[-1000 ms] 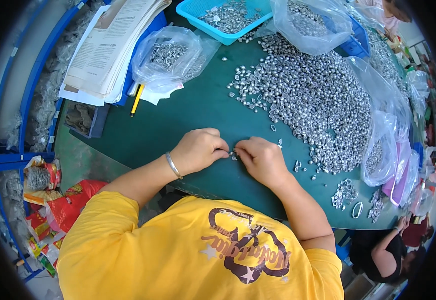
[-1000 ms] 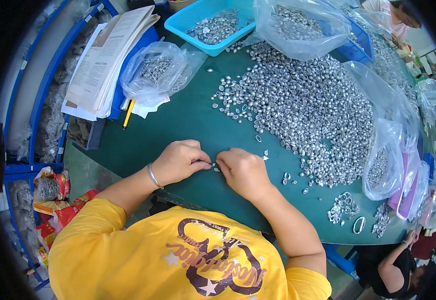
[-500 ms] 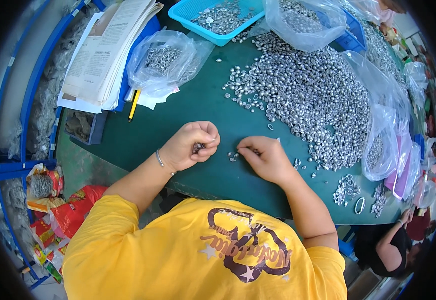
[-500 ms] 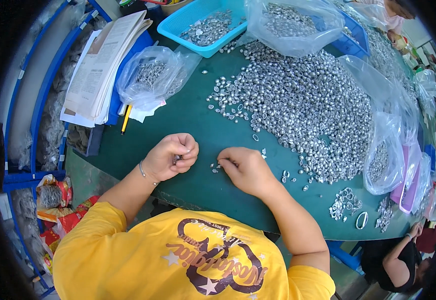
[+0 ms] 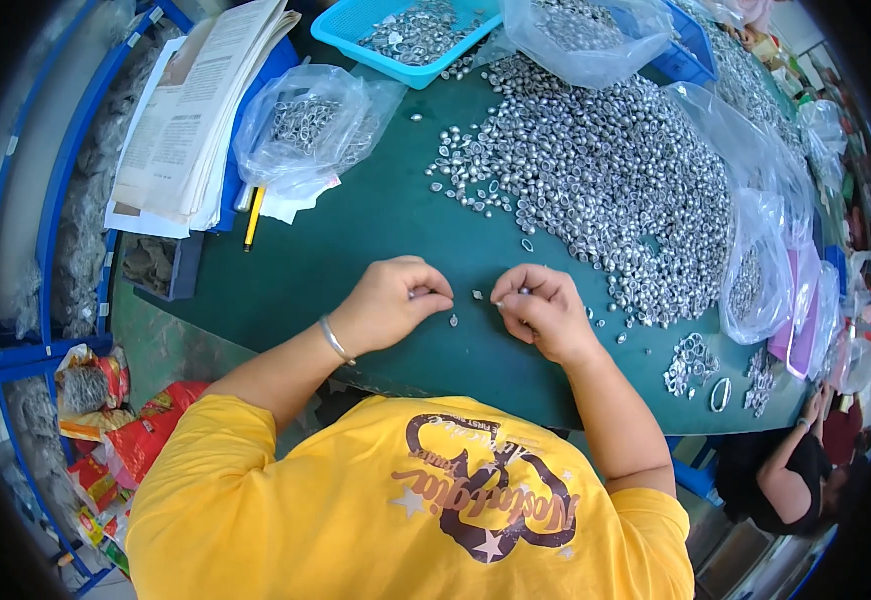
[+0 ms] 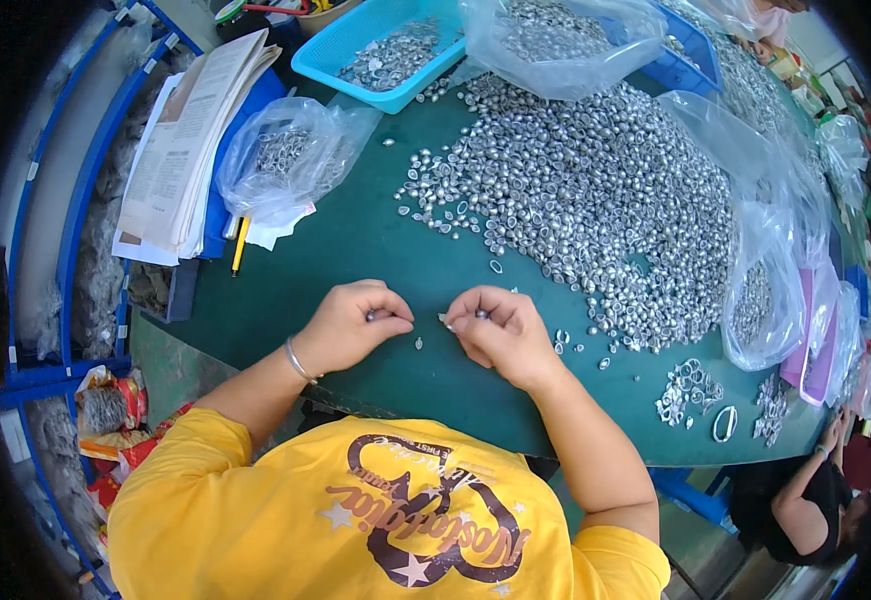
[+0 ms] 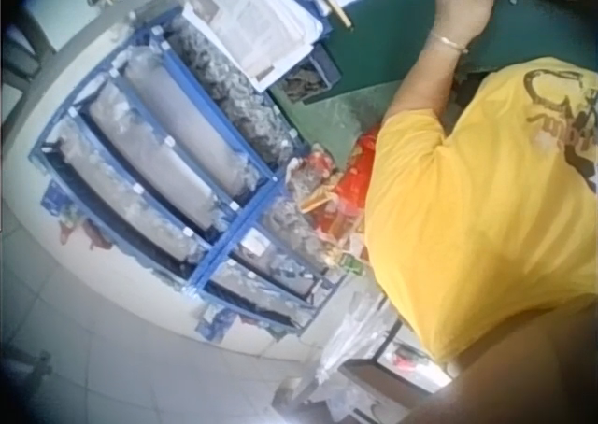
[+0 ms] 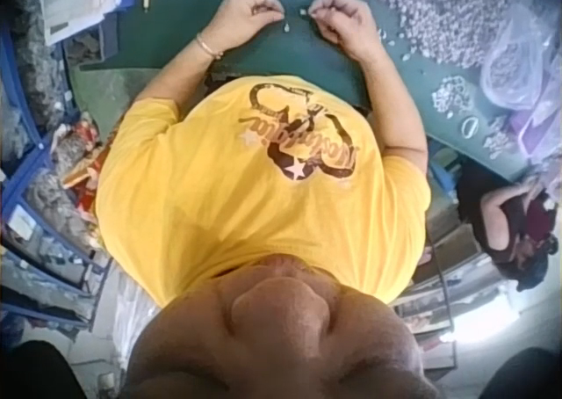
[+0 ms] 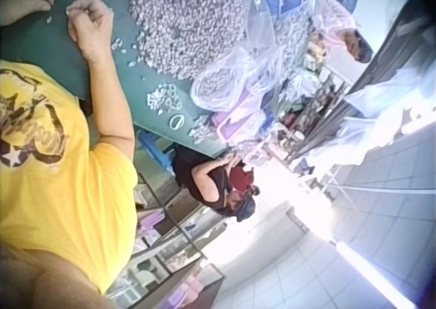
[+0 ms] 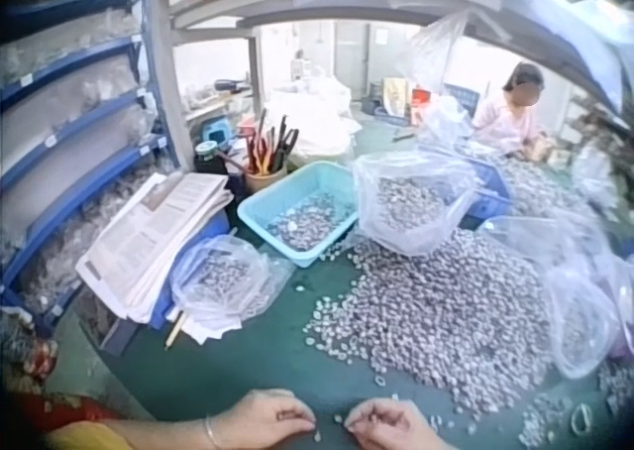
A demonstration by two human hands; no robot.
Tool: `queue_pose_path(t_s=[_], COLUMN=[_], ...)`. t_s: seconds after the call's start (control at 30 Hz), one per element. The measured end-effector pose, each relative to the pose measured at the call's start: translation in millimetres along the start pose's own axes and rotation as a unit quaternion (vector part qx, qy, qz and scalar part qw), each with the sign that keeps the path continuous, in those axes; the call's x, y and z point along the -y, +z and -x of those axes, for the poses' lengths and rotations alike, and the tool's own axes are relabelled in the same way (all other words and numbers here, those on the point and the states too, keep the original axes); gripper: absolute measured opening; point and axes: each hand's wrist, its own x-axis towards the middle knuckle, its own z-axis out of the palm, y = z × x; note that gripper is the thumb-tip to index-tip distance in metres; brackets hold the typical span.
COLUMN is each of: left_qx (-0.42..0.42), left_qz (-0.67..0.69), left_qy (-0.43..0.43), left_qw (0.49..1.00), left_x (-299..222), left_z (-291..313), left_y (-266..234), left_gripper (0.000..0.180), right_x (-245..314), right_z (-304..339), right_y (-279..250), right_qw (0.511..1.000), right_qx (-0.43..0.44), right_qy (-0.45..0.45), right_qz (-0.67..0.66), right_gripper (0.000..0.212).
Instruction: The person sorts small metal components on a workbench by hand, picking them up from a pile and placing them into containers.
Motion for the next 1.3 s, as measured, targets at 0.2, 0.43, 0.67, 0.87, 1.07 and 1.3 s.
queue_pose_path(t_s=[0.2, 0.43, 0.67, 0.87, 1.07, 1.3], left_qx=[0.101, 0.055, -0.136, -0.077, -0.066, -0.120], left_qz=[0.717, 0.805, -0.002, -0.187, -0.099, 0.182], left_qy=[-0.176, -0.104, 0.295, 0.341, 0.289, 0.100], left_qw=[0.667, 0.581, 0.946, 0.918, 0.950, 0.971], left_x=[11, -2, -60, -82, -86, -46], left_z=[-6, -28, -62, -71, -61, -57], left_y=[-11, 8, 62, 87, 66, 16], left_gripper=[0.011, 0.022, 0.023, 0.047, 0.050, 0.020], right_x=[-19, 1, -31, -30, -1, 57], right_z=[-1, -9, -31, -10, 34, 156], right_y=[37, 25, 31, -5, -60, -295], right_qw=[0.773, 0.992, 0.834, 0.849, 0.779, 0.730], right_qx=[-0.011, -0.008, -0.096, -0.061, -0.072, -0.608], right_qy=[-0.296, 0.065, -0.102, -0.204, -0.173, -0.307], right_qz=[0.561, -0.110, -0.533, -0.484, -0.598, 0.060], right_gripper=[0.010, 0.015, 0.028, 0.033, 0.026, 0.025])
